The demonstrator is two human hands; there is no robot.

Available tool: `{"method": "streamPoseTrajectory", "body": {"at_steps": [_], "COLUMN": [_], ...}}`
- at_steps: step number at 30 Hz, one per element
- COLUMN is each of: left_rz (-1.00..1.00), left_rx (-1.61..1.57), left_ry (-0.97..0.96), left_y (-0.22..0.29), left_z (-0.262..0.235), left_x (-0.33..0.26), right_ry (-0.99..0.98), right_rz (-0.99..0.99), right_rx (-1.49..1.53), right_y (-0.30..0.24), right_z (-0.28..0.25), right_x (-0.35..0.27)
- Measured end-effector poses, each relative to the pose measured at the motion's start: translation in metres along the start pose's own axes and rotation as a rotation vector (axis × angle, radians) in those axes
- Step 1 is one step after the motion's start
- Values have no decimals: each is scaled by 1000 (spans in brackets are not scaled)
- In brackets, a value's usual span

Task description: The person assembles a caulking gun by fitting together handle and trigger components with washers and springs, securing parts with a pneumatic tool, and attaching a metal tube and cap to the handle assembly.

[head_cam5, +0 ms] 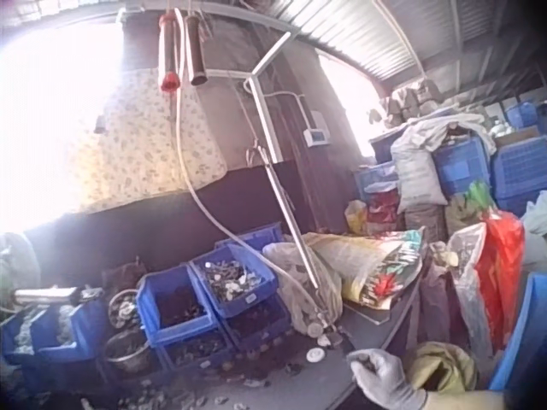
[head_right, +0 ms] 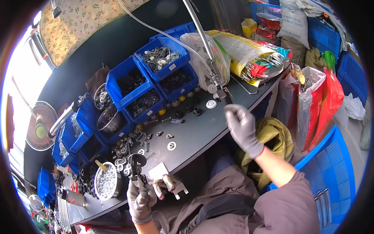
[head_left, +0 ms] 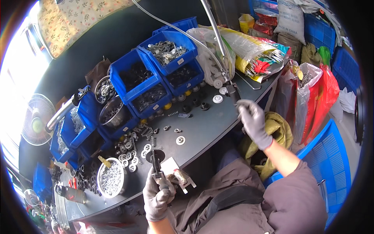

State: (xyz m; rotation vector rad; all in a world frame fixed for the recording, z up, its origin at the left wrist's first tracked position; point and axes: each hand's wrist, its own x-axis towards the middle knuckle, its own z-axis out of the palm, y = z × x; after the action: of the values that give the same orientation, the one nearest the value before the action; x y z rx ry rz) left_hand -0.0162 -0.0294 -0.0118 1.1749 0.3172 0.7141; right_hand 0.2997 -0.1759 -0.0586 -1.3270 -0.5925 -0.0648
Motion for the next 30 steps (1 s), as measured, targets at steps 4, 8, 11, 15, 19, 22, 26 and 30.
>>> {"method": "streamPoseTrajectory", "body": {"at_steps": [4,8,11,15,19,22,26,30], "left_rz": [-33,-27,-64,-76,-74,-29,-48,-166], "left_rx": [13,-35,-42,-43,7,4,39,8], "left_ry": [-15,-38,-20,-56,-57,-67,-98,-18], "left_y": [1,-8,-8,-8,-11,-13,-14,-16], "left_z": [9,5,10,16,21,18,4,-14], "left_x": [4,7,14,13,21,23,23,33], "right_ry": [186,178,211,204,16,-171,-212,-236], "right_rz": [-233,-70,25,34,75,112,37,165], "right_rx": [-738,-907,-1110,-1360,-1549,-1517,-1423,-1312], "right_y": [82,108,117,127,124,82,62,-9], "right_z": [-73,-89,-93,-86,-99,-100,-179,-224], "right_x": [82,146,182,213,227,201,92,-38]}}
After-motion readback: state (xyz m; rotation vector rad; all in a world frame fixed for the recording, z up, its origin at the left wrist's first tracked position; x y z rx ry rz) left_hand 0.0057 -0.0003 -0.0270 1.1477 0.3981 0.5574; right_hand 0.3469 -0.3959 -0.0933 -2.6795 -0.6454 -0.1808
